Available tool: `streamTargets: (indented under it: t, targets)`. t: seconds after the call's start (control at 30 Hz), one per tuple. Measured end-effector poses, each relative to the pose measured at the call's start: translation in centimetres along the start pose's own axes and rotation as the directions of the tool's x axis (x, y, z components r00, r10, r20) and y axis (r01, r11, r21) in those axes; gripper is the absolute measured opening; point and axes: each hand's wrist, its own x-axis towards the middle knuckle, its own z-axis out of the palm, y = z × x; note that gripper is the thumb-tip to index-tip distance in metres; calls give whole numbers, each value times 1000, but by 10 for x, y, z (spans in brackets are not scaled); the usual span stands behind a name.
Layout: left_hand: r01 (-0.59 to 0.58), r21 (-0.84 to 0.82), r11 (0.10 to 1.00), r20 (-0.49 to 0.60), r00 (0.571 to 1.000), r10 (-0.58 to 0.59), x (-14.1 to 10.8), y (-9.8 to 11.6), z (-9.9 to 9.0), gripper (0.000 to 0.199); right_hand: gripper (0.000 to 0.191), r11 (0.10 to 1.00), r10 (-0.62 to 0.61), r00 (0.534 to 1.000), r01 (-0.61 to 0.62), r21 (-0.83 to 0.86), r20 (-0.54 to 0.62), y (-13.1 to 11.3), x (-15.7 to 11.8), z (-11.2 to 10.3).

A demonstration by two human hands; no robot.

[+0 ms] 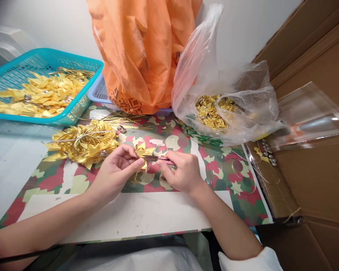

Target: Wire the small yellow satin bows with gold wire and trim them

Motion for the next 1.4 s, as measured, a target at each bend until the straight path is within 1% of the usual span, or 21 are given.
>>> streamTargets:
  t: [0.17, 0.3, 0.43, 0.5, 0.53, 0.63, 0.7, 0.8, 0.9, 0.97, 1.07, 1.13, 1.23, 1.3, 1.4]
  targets:
    - [7, -3, 1000, 1, 1000, -7, 0, 1, 1, 26, 33, 1000, 14, 1000, -13, 25, -27, -2, 0, 2]
    - [35, -27, 999, 9, 999, -35, 0, 2, 1, 27, 30, 994, 35, 999, -30, 101, -40, 0, -1, 1]
    - [47, -21, 999, 5, 999, -47, 0, 1, -1, 26, 29, 962, 136, 988, -115, 247, -69, 7, 0, 0]
    - [72, -16, 997, 25, 997, -71, 0, 0, -2, 26, 30, 915, 200, 978, -167, 367, -52, 7, 1, 2]
    - [83, -13, 996, 39, 996, -83, 0, -1, -3, 26, 32, 874, 225, 974, -193, 446, -20, 6, 2, 5]
    - [107, 10, 994, 75, 991, -107, 0, -2, -3, 25, 38, 686, 254, 959, -268, 676, 123, -2, 3, 14]
    - [119, 33, 992, 103, 987, -122, 0, -3, -4, 25, 38, 588, 252, 952, -293, 754, 174, -8, 3, 19]
    - [137, 55, 989, 136, 980, -143, -1, -3, -4, 25, 40, 533, 284, 944, -303, 790, 171, -10, 1, 23]
    - [145, 64, 987, 130, 980, -153, 0, -3, -4, 25, 44, 497, 330, 931, -310, 811, 153, -7, 1, 20]
    - [155, 69, 985, 108, 981, -162, 0, -2, -4, 25, 44, 507, 358, 925, -310, 804, 131, -3, 3, 17]
    - [184, 14, 983, 99, 978, -184, 0, 0, -5, 27, 43, 576, 377, 922, -309, 757, 90, 3, 7, 11]
    - [194, -21, 981, 100, 976, -191, 0, 2, -5, 31, 43, 622, 378, 922, -323, 713, 87, 5, 8, 9]
    - [206, -4, 979, 116, 972, -204, 0, 4, -4, 40, 42, 670, 369, 922, -350, 655, 115, 6, 8, 8]
    - [238, -12, 971, 150, 961, -234, 1, 6, -4, 41, 42, 694, 366, 924, -353, 628, 115, 8, 9, 8]
    - [298, -110, 948, 169, 946, -278, 2, 12, -5, 41, 41, 746, 381, 923, -344, 571, 58, 16, 11, 5]
